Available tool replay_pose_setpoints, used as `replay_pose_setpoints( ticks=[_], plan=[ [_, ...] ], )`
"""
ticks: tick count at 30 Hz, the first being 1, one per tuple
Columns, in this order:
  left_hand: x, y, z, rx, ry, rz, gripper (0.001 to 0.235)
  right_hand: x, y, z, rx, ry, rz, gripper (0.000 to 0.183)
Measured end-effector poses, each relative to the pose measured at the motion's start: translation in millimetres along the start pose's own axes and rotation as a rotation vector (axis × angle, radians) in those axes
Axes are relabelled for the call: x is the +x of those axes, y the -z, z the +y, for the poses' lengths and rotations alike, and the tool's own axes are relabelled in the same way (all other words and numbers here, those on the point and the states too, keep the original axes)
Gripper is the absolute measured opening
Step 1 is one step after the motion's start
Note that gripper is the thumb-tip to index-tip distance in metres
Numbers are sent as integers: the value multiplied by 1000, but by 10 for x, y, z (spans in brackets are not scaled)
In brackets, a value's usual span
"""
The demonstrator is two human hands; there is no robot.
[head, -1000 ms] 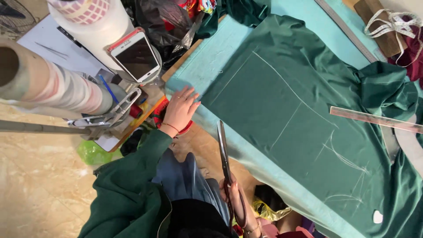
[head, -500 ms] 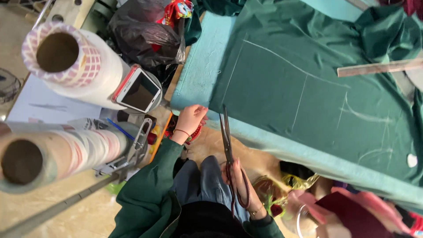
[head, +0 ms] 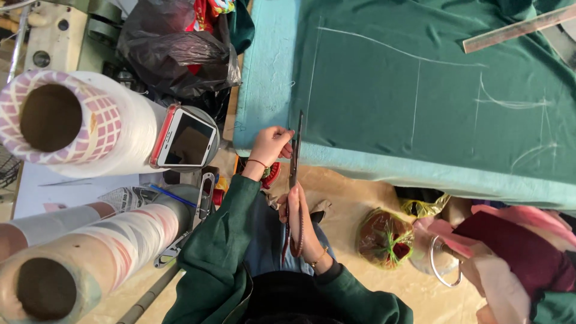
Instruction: Marking green fabric with chalk and a ruler before cutting out pattern pieces with scissors
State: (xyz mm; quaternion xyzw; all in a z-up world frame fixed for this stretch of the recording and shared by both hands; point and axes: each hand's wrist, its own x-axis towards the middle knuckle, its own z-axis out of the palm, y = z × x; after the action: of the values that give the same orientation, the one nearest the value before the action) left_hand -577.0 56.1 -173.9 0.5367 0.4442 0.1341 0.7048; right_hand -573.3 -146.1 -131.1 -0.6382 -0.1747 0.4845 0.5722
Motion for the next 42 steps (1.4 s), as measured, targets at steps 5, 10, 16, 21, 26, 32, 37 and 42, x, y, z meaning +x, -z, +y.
replay_pose_setpoints(
  ticks=[5,10,16,21,26,32,37,42],
  plan=[
    [16,17,-28,-24,5,-7,25,80,-61,-5,38,-51,26,67],
    [44,27,-77,-30,7,-6,23,146,56,268,8,-48,19,67],
    [40,19,-79,-21,14,-7,19,144,14,270,10,-112,28,67],
    [88,14,-155,-46,11,-15,19,102,-90,99,38,-138,48,64],
    [54,6,-118,-75,1,-3,19,56,-191,-176,122,-175,81,58],
    [102,29,-198,-98,4,-13,18,123,-208,-276,74,-171,105,58],
    [167,28,-249,-89,27,-5,16,370,-159,-424,74,-182,102,62],
    [137,27,-219,-99,42,-12,17,565,-130,-363,94,-203,108,67]
  ],
)
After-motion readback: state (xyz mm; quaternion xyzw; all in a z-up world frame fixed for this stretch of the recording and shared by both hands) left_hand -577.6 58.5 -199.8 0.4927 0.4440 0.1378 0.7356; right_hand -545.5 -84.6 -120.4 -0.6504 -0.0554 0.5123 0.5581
